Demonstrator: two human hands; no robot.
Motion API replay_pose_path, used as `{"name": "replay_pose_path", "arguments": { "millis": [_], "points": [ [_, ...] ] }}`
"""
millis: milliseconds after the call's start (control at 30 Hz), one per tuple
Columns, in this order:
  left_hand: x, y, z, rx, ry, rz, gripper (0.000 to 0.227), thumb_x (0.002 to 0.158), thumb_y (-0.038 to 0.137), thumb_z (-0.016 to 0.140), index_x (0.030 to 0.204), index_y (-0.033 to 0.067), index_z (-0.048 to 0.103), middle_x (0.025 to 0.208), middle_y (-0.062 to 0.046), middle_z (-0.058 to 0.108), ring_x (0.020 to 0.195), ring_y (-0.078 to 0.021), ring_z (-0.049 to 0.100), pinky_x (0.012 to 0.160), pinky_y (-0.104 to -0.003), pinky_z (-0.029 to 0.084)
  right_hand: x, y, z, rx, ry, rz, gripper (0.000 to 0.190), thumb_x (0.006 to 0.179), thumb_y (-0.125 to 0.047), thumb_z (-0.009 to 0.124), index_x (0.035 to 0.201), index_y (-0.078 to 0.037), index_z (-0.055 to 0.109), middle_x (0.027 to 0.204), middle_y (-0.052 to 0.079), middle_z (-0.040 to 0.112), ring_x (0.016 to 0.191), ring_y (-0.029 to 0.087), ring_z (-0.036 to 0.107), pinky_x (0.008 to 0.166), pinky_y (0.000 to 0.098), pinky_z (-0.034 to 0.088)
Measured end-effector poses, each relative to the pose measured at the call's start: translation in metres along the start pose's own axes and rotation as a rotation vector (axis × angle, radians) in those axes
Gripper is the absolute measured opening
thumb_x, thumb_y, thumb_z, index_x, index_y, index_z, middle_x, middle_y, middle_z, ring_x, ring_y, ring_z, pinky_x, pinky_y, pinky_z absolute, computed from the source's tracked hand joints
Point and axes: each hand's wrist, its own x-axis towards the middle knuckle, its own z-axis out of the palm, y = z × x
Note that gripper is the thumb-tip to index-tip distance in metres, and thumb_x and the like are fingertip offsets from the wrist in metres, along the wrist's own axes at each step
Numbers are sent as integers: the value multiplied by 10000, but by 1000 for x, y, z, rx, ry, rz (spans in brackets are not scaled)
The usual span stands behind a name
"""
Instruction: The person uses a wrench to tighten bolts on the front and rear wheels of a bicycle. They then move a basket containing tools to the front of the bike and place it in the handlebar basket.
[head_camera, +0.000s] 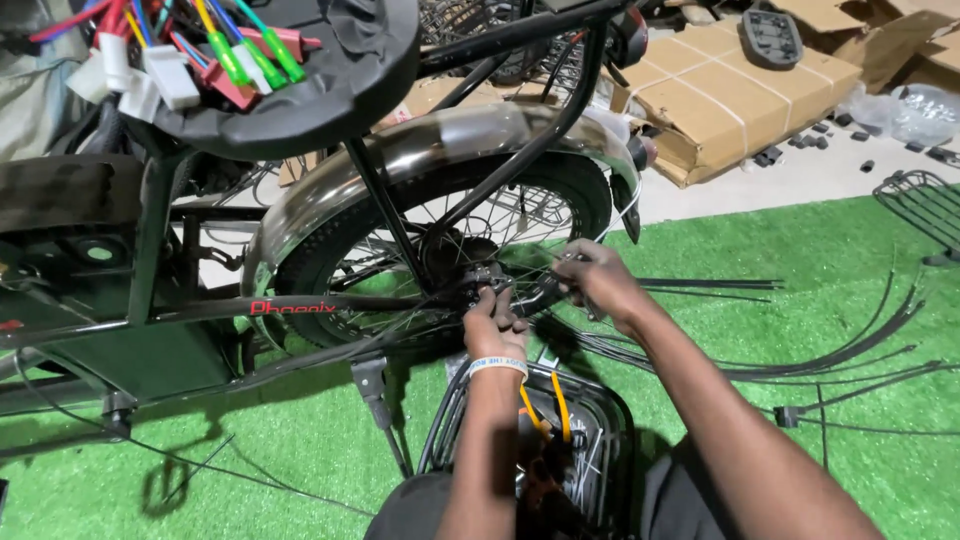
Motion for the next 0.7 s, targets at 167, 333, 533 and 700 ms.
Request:
{"name": "replay_pose_path", "arguments": {
  "millis": [167,333,533,700],
  "points": [
    [-21,2,16,134,132,175,243,920,193,623,999,-37,608,996,-179,710,521,-91,429,491,-260,350,-18,-22,1,-230,-86,-193,135,857,-230,647,851,-107,703,615,96,550,575,172,495,549,288,406],
    [-38,5,24,206,182,229,250,898,171,638,920,-76,674,916,-196,709,512,-112,452,456,-282,392,8,-6,-14,-470,-265,-384,152,879,-173,581,817,-82,686,728,143,644,747,251,566,770,401,459],
    [-55,1,33,283,191,249,307,922,195,579,965,-98,661,814,-109,545,576,-117,418,491,-277,441,13,-13,-13,-619,-280,-507,221,873,-325,585,783,-142,672,718,125,656,709,273,596,724,394,460],
    [-55,2,33,292,167,259,302,929,194,585,1009,-93,633,972,-151,587,580,-112,350,498,-284,461,13,-17,-9,-543,-293,-460,217,849,-321,593,751,-134,645,706,111,641,739,245,592,745,382,461]
  ]
}}
